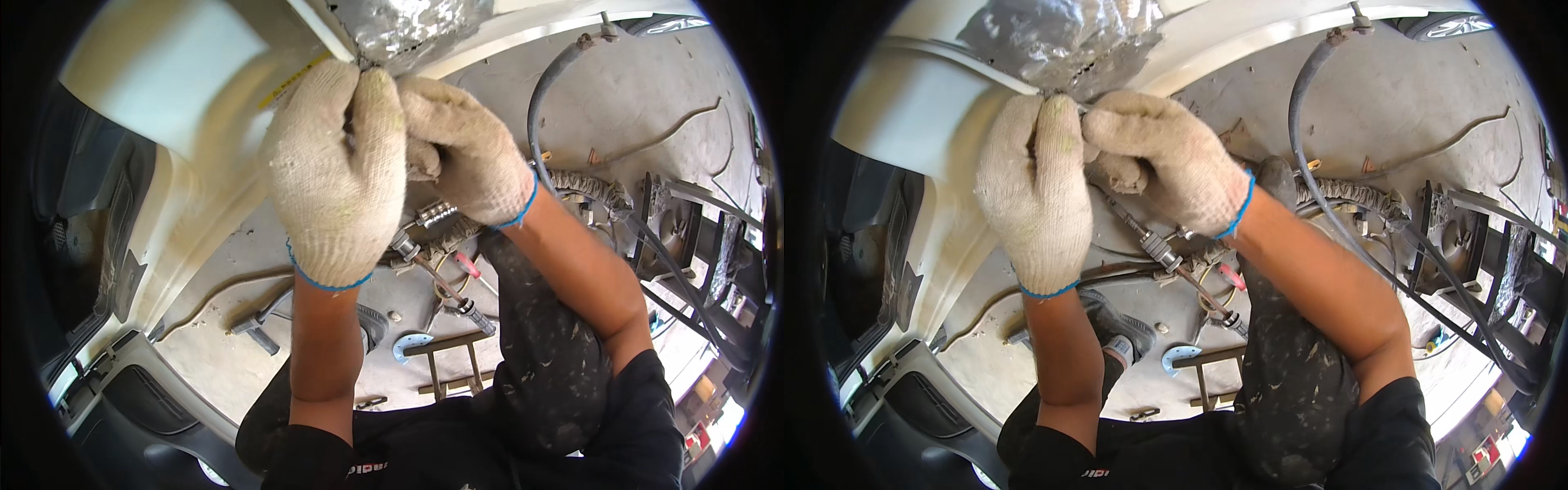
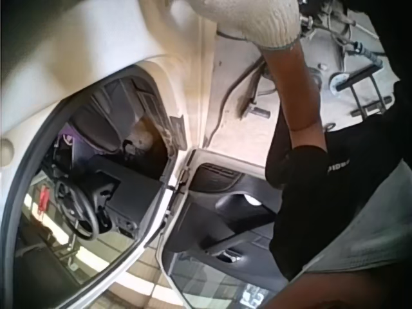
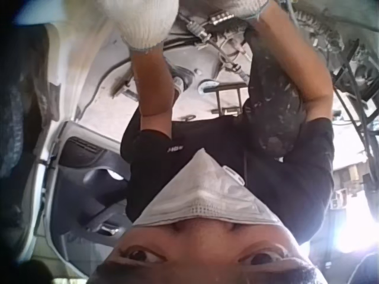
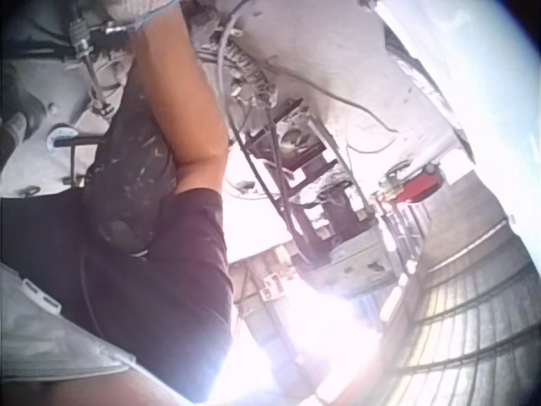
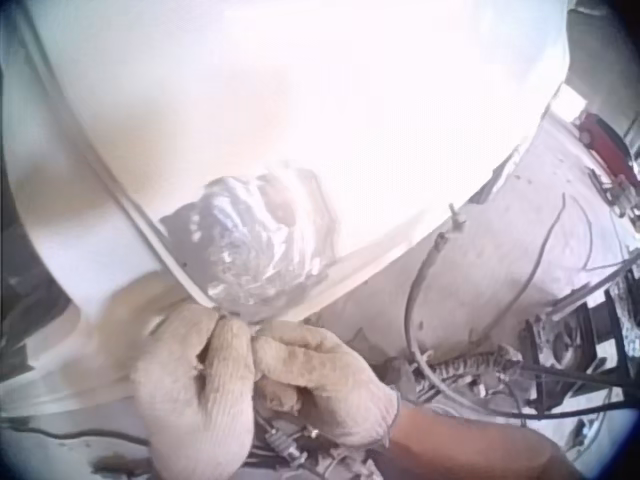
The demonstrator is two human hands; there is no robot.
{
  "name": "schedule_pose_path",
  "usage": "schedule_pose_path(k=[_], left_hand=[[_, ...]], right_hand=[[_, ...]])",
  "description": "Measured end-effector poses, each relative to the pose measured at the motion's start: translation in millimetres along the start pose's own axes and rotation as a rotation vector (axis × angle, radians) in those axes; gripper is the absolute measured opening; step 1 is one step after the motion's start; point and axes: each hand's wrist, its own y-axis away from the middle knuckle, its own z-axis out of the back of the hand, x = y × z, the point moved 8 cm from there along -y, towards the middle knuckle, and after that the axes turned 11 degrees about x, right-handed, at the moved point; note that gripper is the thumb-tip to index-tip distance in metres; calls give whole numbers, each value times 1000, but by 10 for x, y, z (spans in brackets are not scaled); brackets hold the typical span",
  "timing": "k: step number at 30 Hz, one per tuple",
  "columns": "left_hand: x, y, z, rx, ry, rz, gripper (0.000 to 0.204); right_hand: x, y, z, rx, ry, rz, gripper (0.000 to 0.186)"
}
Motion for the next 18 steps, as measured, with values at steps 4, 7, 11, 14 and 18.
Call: schedule_pose_path(k=[4,7,11,14,18], left_hand=[[-5,-20,-16,-11,74,-85,17],[8,14,-30,-46,1,-63,15],[7,8,-39,-50,-77,-183,13],[16,-4,-13,-39,-34,-120,12],[15,-15,-20,-33,-21,-189,13]], right_hand=[[-16,-27,-5,30,-7,-8,22],[14,-10,5,31,-5,3,24],[-43,-40,13,52,-33,-10,25],[13,-54,23,83,35,-1,26],[-14,-38,26,83,22,5,26]])
